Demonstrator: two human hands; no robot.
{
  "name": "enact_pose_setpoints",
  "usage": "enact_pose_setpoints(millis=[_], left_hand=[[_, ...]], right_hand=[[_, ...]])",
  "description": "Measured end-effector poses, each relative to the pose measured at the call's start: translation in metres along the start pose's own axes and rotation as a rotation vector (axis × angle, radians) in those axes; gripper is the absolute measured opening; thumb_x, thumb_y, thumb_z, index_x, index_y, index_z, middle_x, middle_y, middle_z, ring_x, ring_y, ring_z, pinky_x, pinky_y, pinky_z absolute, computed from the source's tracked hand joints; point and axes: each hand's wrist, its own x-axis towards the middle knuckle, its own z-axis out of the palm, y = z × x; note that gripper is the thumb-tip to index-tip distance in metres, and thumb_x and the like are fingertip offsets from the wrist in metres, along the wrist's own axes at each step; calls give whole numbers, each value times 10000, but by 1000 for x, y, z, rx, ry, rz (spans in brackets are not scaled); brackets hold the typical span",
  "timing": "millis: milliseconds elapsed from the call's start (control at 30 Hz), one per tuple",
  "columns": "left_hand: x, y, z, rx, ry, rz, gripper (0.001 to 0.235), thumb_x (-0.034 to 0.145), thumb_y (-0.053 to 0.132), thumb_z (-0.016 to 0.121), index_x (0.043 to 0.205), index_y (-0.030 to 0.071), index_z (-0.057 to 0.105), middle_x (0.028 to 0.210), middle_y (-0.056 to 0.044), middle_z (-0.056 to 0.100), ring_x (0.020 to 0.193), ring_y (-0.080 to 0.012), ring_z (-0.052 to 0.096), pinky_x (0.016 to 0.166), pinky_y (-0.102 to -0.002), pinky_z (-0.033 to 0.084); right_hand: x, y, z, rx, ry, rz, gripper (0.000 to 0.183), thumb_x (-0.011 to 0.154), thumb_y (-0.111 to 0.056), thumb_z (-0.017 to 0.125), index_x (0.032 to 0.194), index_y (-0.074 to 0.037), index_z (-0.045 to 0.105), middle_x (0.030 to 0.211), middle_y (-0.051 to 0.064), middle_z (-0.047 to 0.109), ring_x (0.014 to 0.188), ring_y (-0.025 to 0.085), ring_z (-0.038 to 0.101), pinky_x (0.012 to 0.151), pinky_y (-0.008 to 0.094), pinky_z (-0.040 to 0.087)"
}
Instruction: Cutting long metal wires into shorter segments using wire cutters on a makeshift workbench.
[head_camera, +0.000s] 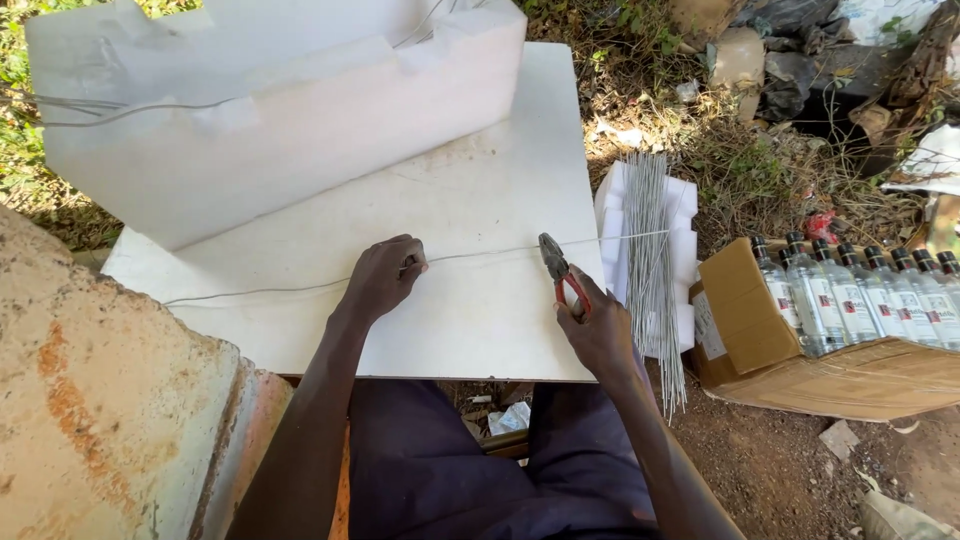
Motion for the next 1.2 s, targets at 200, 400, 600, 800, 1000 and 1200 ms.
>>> enact_pose_setpoints(millis=[200,400,600,800,1000,1200], left_hand=[[7,1,-5,-54,-105,-141,206,861,-24,626,698,93,583,554,-49,488,515,-237,517,617,-426,477],[23,1,-12,-139,-217,-167,261,842,-62,626,648,91,540,500,-19,467,489,-211,470,624,-419,462],[32,-4,-17,-92,-361,-248,216,866,40,653,664,109,620,487,-26,508,501,-247,514,754,-452,488],[35,-6,-16,-81,-398,-285,197,885,76,653,692,111,649,502,-19,521,531,-249,534,815,-460,491],[32,-1,-16,-97,-328,-320,97,872,69,640,796,76,699,613,-88,648,666,-318,663,841,-515,497],[38,-3,-5,-115,-262,-296,114,882,53,620,859,82,728,724,-109,729,739,-321,707,861,-507,507]], right_hand=[[-2,4,-2,219,16,134,590,816,-147,733,1386,-100,587,682,144,655,566,282,642,536,424,535],[0,-21,-15,406,60,271,538,865,-86,683,1373,15,536,626,141,640,373,207,563,346,295,487],[11,-20,-16,-35,212,-47,494,863,-113,692,1346,-54,602,689,141,694,636,374,686,581,478,522],[33,-8,-13,-471,-9,14,489,844,-254,693,1330,-269,634,817,166,734,771,384,735,664,468,575],[13,-27,-13,380,-109,332,466,840,-195,667,1292,-89,627,502,120,628,306,208,555,323,310,433],[29,-10,22,57,4,121,286,870,-212,627,1122,-146,747,473,89,616,333,243,567,378,314,417]])
